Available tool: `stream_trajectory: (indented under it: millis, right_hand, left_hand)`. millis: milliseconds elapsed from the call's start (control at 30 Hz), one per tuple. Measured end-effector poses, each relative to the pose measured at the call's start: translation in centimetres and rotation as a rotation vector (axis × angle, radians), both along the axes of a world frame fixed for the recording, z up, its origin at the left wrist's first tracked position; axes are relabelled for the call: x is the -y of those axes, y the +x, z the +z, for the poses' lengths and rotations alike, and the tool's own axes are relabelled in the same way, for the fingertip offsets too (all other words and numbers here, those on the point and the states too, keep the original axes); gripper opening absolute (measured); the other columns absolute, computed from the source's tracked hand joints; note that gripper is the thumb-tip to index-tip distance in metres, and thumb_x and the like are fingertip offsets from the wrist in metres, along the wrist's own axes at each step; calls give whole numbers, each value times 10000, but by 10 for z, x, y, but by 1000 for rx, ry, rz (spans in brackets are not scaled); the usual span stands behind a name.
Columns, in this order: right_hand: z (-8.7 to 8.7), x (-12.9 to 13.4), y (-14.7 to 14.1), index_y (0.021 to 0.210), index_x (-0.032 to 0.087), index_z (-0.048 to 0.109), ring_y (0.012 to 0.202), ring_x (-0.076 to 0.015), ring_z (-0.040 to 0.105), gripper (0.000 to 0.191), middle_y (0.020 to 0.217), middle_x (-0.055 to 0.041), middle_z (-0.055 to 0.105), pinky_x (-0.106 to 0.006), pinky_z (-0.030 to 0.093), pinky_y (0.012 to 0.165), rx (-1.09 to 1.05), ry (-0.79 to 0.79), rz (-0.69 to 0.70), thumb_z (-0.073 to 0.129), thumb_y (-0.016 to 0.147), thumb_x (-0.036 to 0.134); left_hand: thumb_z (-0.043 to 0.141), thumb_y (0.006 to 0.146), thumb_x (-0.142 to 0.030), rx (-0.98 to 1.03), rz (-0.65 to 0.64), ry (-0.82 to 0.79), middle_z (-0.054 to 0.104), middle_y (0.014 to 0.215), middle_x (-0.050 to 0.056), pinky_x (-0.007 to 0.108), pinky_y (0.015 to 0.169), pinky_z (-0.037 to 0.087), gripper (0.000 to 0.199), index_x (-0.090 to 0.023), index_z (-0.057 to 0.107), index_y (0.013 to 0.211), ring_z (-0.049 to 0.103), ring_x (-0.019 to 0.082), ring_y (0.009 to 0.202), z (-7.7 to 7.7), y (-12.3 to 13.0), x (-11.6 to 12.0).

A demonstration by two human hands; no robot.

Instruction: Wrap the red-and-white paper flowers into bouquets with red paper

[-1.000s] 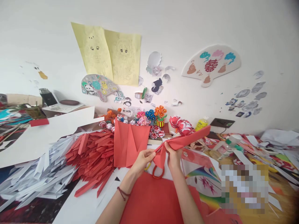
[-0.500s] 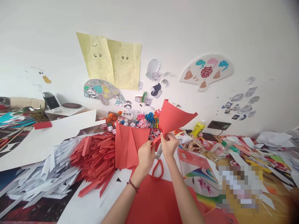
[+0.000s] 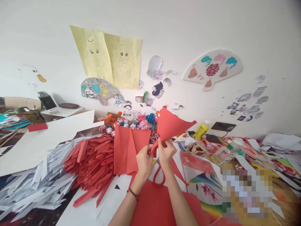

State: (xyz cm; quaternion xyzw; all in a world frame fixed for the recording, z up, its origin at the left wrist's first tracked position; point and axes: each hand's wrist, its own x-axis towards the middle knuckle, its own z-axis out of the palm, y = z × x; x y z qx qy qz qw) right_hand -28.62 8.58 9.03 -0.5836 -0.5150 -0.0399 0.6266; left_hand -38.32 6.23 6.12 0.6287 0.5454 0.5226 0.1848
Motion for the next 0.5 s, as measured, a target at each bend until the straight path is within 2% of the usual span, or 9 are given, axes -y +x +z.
stream_trajectory:
  millis: [133,200,267,333,367,400,500]
  right_hand:
    - [-6,-1,-2,624,195,577,553,-133,437,218,596,3,538,-258,345,590,-45,-5,-12,567,824,282]
    - [-8,-1,4,617,188,581,546,-128,421,235,589,5,529,-256,339,579,-56,0,-6,573,824,300]
    - [-10,-2,13,595,184,570,534,-122,403,271,570,11,513,-255,329,563,-72,-17,15,582,821,333]
    - [-14,-4,25,575,179,561,525,-118,399,303,544,18,503,-253,323,547,-98,-59,65,608,804,371]
    - [-16,-5,31,575,174,567,526,-118,409,307,540,18,513,-251,325,541,-118,-83,108,627,788,387]
    - [-18,-6,35,582,168,580,530,-120,426,305,546,15,530,-248,333,539,-140,-106,160,645,773,398]
    - [-23,-7,43,622,153,626,563,-135,491,282,584,0,588,-247,378,550,-214,-183,348,686,729,406]
  left_hand:
    - [481,876,-312,-55,31,-36,587,664,12,237,570,303,198,-201,565,735,498,144,595,-3,2,-2]
    - [510,860,-339,-111,-18,-77,621,697,18,243,583,316,179,-206,593,774,528,155,623,0,-4,-3]
    - [588,808,-383,-135,-166,-122,676,805,29,252,626,355,179,-222,635,868,580,179,707,6,-16,-5]
    - [665,740,-408,-90,-457,-175,699,972,50,263,702,408,350,-235,643,1044,615,206,823,12,-29,-8]
    - [660,747,-415,-57,-577,-204,693,1040,60,266,742,425,394,-233,637,1096,619,212,875,15,-34,-10]
    - [615,789,-419,-25,-625,-220,686,1077,66,268,763,433,374,-229,639,1110,621,209,900,17,-38,-11]
    - [517,864,-410,71,-507,-167,676,1105,65,273,787,441,318,-226,656,1084,614,193,915,21,-37,-15]
